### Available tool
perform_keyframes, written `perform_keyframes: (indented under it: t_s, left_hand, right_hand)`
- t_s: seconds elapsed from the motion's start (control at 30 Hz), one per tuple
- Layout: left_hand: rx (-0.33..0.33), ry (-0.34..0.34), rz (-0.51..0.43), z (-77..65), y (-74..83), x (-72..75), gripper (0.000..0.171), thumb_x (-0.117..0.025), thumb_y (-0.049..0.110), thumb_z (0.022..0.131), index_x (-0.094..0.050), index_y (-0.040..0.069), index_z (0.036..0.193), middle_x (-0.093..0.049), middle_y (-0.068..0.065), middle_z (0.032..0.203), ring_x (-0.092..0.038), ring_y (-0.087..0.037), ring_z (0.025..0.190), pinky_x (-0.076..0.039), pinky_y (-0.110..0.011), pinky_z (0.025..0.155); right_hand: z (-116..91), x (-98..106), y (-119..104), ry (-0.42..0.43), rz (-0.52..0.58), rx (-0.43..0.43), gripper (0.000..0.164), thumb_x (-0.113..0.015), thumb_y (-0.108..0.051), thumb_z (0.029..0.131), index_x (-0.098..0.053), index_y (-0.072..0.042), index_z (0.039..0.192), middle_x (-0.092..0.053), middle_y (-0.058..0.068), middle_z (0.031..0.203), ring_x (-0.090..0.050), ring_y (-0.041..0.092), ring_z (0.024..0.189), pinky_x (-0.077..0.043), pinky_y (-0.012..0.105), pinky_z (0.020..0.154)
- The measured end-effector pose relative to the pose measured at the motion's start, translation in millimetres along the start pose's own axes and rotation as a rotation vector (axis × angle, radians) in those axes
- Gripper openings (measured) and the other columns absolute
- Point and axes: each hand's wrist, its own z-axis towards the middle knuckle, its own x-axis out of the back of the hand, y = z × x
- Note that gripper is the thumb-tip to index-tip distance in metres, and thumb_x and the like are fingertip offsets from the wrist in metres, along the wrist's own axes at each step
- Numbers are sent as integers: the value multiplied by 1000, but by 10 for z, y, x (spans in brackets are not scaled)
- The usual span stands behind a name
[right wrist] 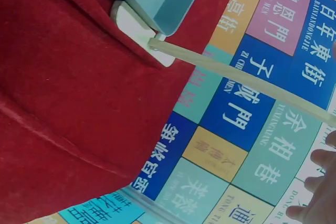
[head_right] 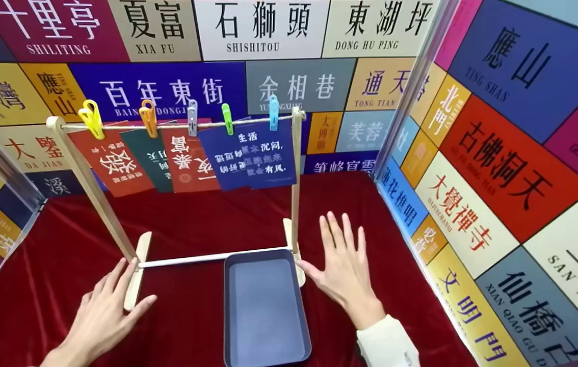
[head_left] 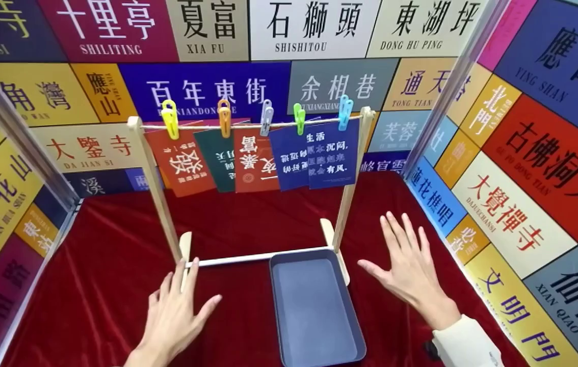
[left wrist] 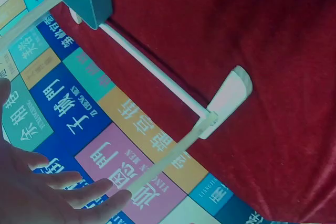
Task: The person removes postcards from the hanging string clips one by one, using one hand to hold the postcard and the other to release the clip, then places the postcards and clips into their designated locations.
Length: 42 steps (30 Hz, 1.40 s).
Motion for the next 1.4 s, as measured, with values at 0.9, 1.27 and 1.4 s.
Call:
perform_keyframes:
  t_s: [0.9,1.27,1.4]
  left_hand:
    - [-28,60,-629,547,543,160,54,-75,25,91,-56,5,137,-62,-12,126,-62,-25,114,-59,-36,88]
    - [91,31,-927,804,761,207,45,-76,20,90,-62,10,131,-68,-11,122,-67,-24,113,-62,-37,92]
    - [130,31,-979,873,820,206,44,-77,19,89,-63,9,130,-69,-11,121,-67,-25,114,-62,-38,93]
  right_hand:
    - [592,449,-116,33,75,94,109,-77,-53,80,-18,-8,160,-26,12,166,-21,35,154,-15,58,128]
    - [874,654,-142,-31,137,48,109,-76,-52,83,-15,-8,161,-18,11,169,-12,31,157,-13,59,129]
    - [971,692,-139,-26,148,58,106,-77,-51,84,-16,-10,161,-20,9,168,-14,31,157,-16,60,128]
